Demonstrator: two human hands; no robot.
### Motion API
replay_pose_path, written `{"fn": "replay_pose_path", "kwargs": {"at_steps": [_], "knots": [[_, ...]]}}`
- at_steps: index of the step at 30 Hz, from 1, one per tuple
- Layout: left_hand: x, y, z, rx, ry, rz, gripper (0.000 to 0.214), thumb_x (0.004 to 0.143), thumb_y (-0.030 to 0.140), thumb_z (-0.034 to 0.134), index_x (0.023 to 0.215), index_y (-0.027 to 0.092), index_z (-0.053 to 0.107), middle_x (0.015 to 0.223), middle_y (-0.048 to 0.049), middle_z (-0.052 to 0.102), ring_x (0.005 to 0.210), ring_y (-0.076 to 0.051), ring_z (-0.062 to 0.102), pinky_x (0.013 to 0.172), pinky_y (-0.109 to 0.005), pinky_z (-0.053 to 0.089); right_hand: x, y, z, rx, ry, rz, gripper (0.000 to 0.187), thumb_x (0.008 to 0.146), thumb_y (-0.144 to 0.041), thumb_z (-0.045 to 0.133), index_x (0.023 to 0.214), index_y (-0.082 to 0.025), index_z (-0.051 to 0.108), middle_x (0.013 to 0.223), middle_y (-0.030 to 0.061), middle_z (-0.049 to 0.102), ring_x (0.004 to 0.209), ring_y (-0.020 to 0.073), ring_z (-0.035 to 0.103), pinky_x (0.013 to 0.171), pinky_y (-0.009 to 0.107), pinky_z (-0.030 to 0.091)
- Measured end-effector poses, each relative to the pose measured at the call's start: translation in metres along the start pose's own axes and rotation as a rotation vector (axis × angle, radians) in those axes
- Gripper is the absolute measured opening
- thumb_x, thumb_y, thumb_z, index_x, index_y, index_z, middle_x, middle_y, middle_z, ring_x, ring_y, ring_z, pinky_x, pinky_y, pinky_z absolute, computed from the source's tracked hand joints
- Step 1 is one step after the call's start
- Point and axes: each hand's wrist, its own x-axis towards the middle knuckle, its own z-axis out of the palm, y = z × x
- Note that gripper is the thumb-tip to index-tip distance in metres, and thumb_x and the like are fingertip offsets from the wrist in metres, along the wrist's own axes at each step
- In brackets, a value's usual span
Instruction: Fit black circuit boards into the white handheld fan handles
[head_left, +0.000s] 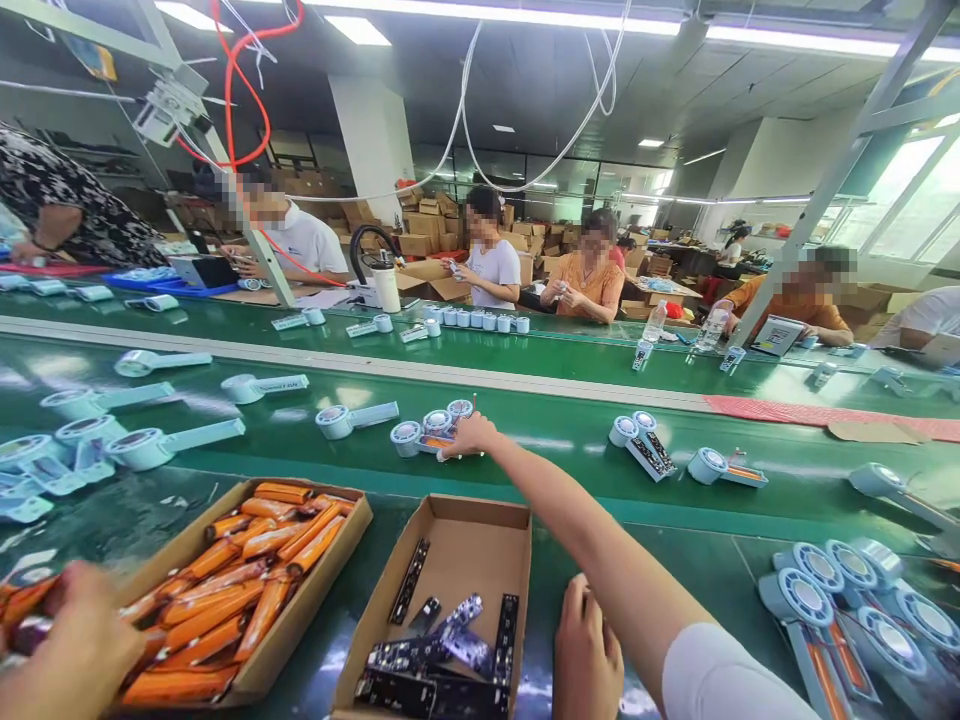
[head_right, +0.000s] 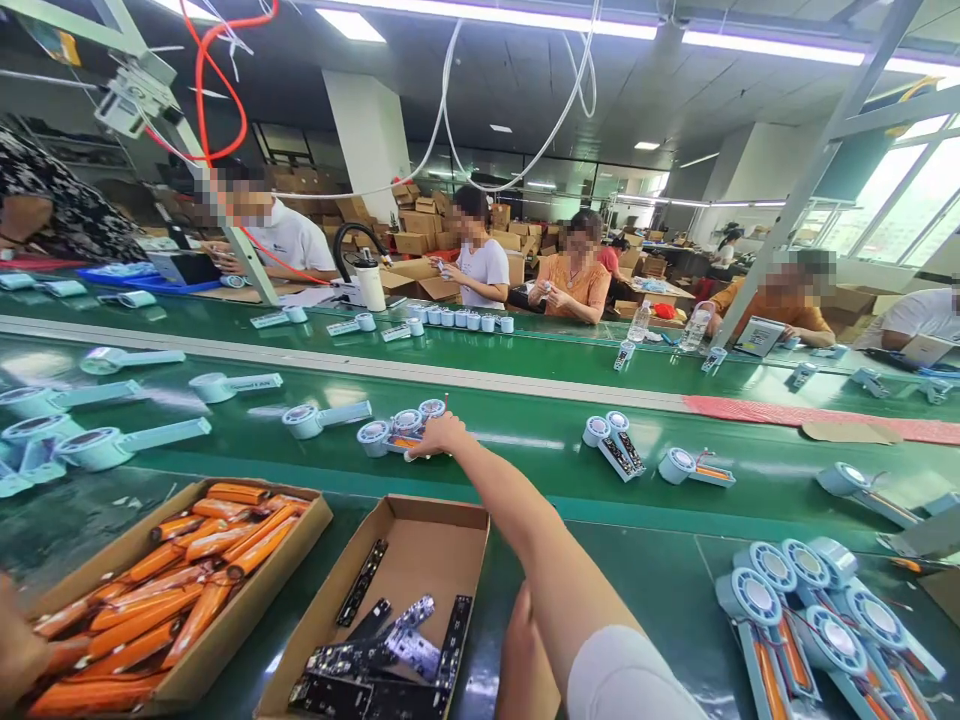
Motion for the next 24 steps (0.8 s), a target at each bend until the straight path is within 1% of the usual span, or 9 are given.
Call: {"fn": "replay_pose_path", "kwargs": {"at_steps": [5, 8, 11, 14, 17, 19, 21, 23, 24], "knots": [[-0.002, 0.019, -0.008, 0.19, 0.114, 0.161, 0.038, 0.081, 0.002, 0.041, 0.098, 0.019, 0.07, 0.116, -0.0168, 0.069, 0.106, -0.028, 0.069, 0.087, -0.04, 0.059, -0.077, 0.074, -0.018, 0.032, 0.057, 0.127, 0.062, 0.07, -0.065, 0.074, 0.112, -0.02, 0.07, 0.114, 0.0122, 0.07, 0.099, 0.0308, 0.067, 0.076, 0.033, 0.054], [-0.002, 0.022, -0.012, 0.164, 0.085, 0.176, 0.038, 0.08, 0.003, 0.042, 0.101, 0.017, 0.07, 0.118, -0.0175, 0.068, 0.11, -0.03, 0.067, 0.089, -0.045, 0.059, -0.158, 0.126, -0.022, 0.046, 0.169, 0.309, 0.057, 0.079, -0.065, 0.067, 0.11, -0.018, 0.069, 0.113, 0.0134, 0.069, 0.094, 0.0294, 0.067, 0.071, 0.032, 0.052], [-0.01, 0.023, -0.016, 0.116, 0.026, 0.225, 0.038, 0.085, 0.007, 0.039, 0.104, 0.016, 0.07, 0.12, -0.018, 0.069, 0.111, -0.031, 0.067, 0.092, -0.048, 0.057, -0.249, 0.158, -0.01, 0.059, 0.28, 0.509, 0.054, 0.083, -0.064, 0.062, 0.112, -0.019, 0.069, 0.114, 0.0133, 0.067, 0.097, 0.029, 0.066, 0.074, 0.032, 0.051], [-0.024, 0.027, -0.033, 0.042, -0.04, 0.283, 0.034, 0.089, 0.014, 0.04, 0.106, 0.019, 0.069, 0.115, -0.0139, 0.071, 0.105, -0.027, 0.07, 0.085, -0.04, 0.06, -0.322, 0.162, 0.015, 0.074, 0.329, 0.683, 0.052, 0.078, -0.062, 0.071, 0.104, -0.017, 0.071, 0.114, 0.0158, 0.067, 0.099, 0.0315, 0.067, 0.079, 0.035, 0.051], [-0.033, 0.035, -0.068, 0.008, 0.024, 0.352, 0.025, 0.094, 0.028, 0.046, 0.105, 0.024, 0.068, 0.106, -0.0083, 0.075, 0.092, -0.024, 0.073, 0.072, -0.033, 0.06, -0.362, 0.153, 0.042, 0.077, 0.363, 0.774, 0.057, 0.073, -0.059, 0.076, 0.107, -0.013, 0.071, 0.122, 0.0213, 0.063, 0.111, 0.0363, 0.064, 0.091, 0.042, 0.049], [-0.032, 0.041, -0.098, 0.089, 0.105, 0.386, 0.023, 0.094, 0.032, 0.047, 0.107, 0.028, 0.065, 0.105, -0.0053, 0.076, 0.081, -0.022, 0.073, 0.075, -0.034, 0.059, -0.379, 0.149, 0.055, 0.067, 0.415, 0.767, 0.064, 0.073, -0.057, 0.078, 0.117, -0.011, 0.067, 0.138, 0.0262, 0.054, 0.127, 0.0405, 0.054, 0.101, 0.046, 0.044], [-0.024, 0.044, -0.128, 0.209, 0.224, 0.371, 0.022, 0.095, 0.036, 0.046, 0.106, 0.03, 0.064, 0.104, -0.0047, 0.076, 0.088, -0.025, 0.072, 0.083, -0.038, 0.057, -0.396, 0.147, 0.067, 0.056, 0.467, 0.724, 0.071, 0.073, -0.053, 0.082, 0.126, -0.01, 0.063, 0.151, 0.0287, 0.04, 0.139, 0.0439, 0.042, 0.108, 0.05, 0.039], [-0.012, 0.039, -0.155, 0.341, 0.384, 0.269, 0.024, 0.095, 0.039, 0.045, 0.104, 0.03, 0.064, 0.105, -0.0057, 0.076, 0.088, -0.026, 0.072, 0.082, -0.04, 0.056, -0.418, 0.152, 0.076, 0.044, 0.527, 0.662, 0.07, 0.075, -0.047, 0.082, 0.131, -0.012, 0.06, 0.157, 0.0267, 0.032, 0.144, 0.0442, 0.036, 0.111, 0.052, 0.038], [-0.005, 0.033, -0.166, 0.422, 0.359, 0.192, 0.025, 0.094, 0.04, 0.044, 0.103, 0.028, 0.065, 0.107, -0.0071, 0.076, 0.091, -0.028, 0.071, 0.083, -0.042, 0.056, -0.43, 0.157, 0.08, 0.033, 0.574, 0.619, 0.063, 0.079, -0.044, 0.079, 0.131, -0.015, 0.059, 0.158, 0.0242, 0.033, 0.144, 0.0423, 0.036, 0.111, 0.053, 0.038]]}}
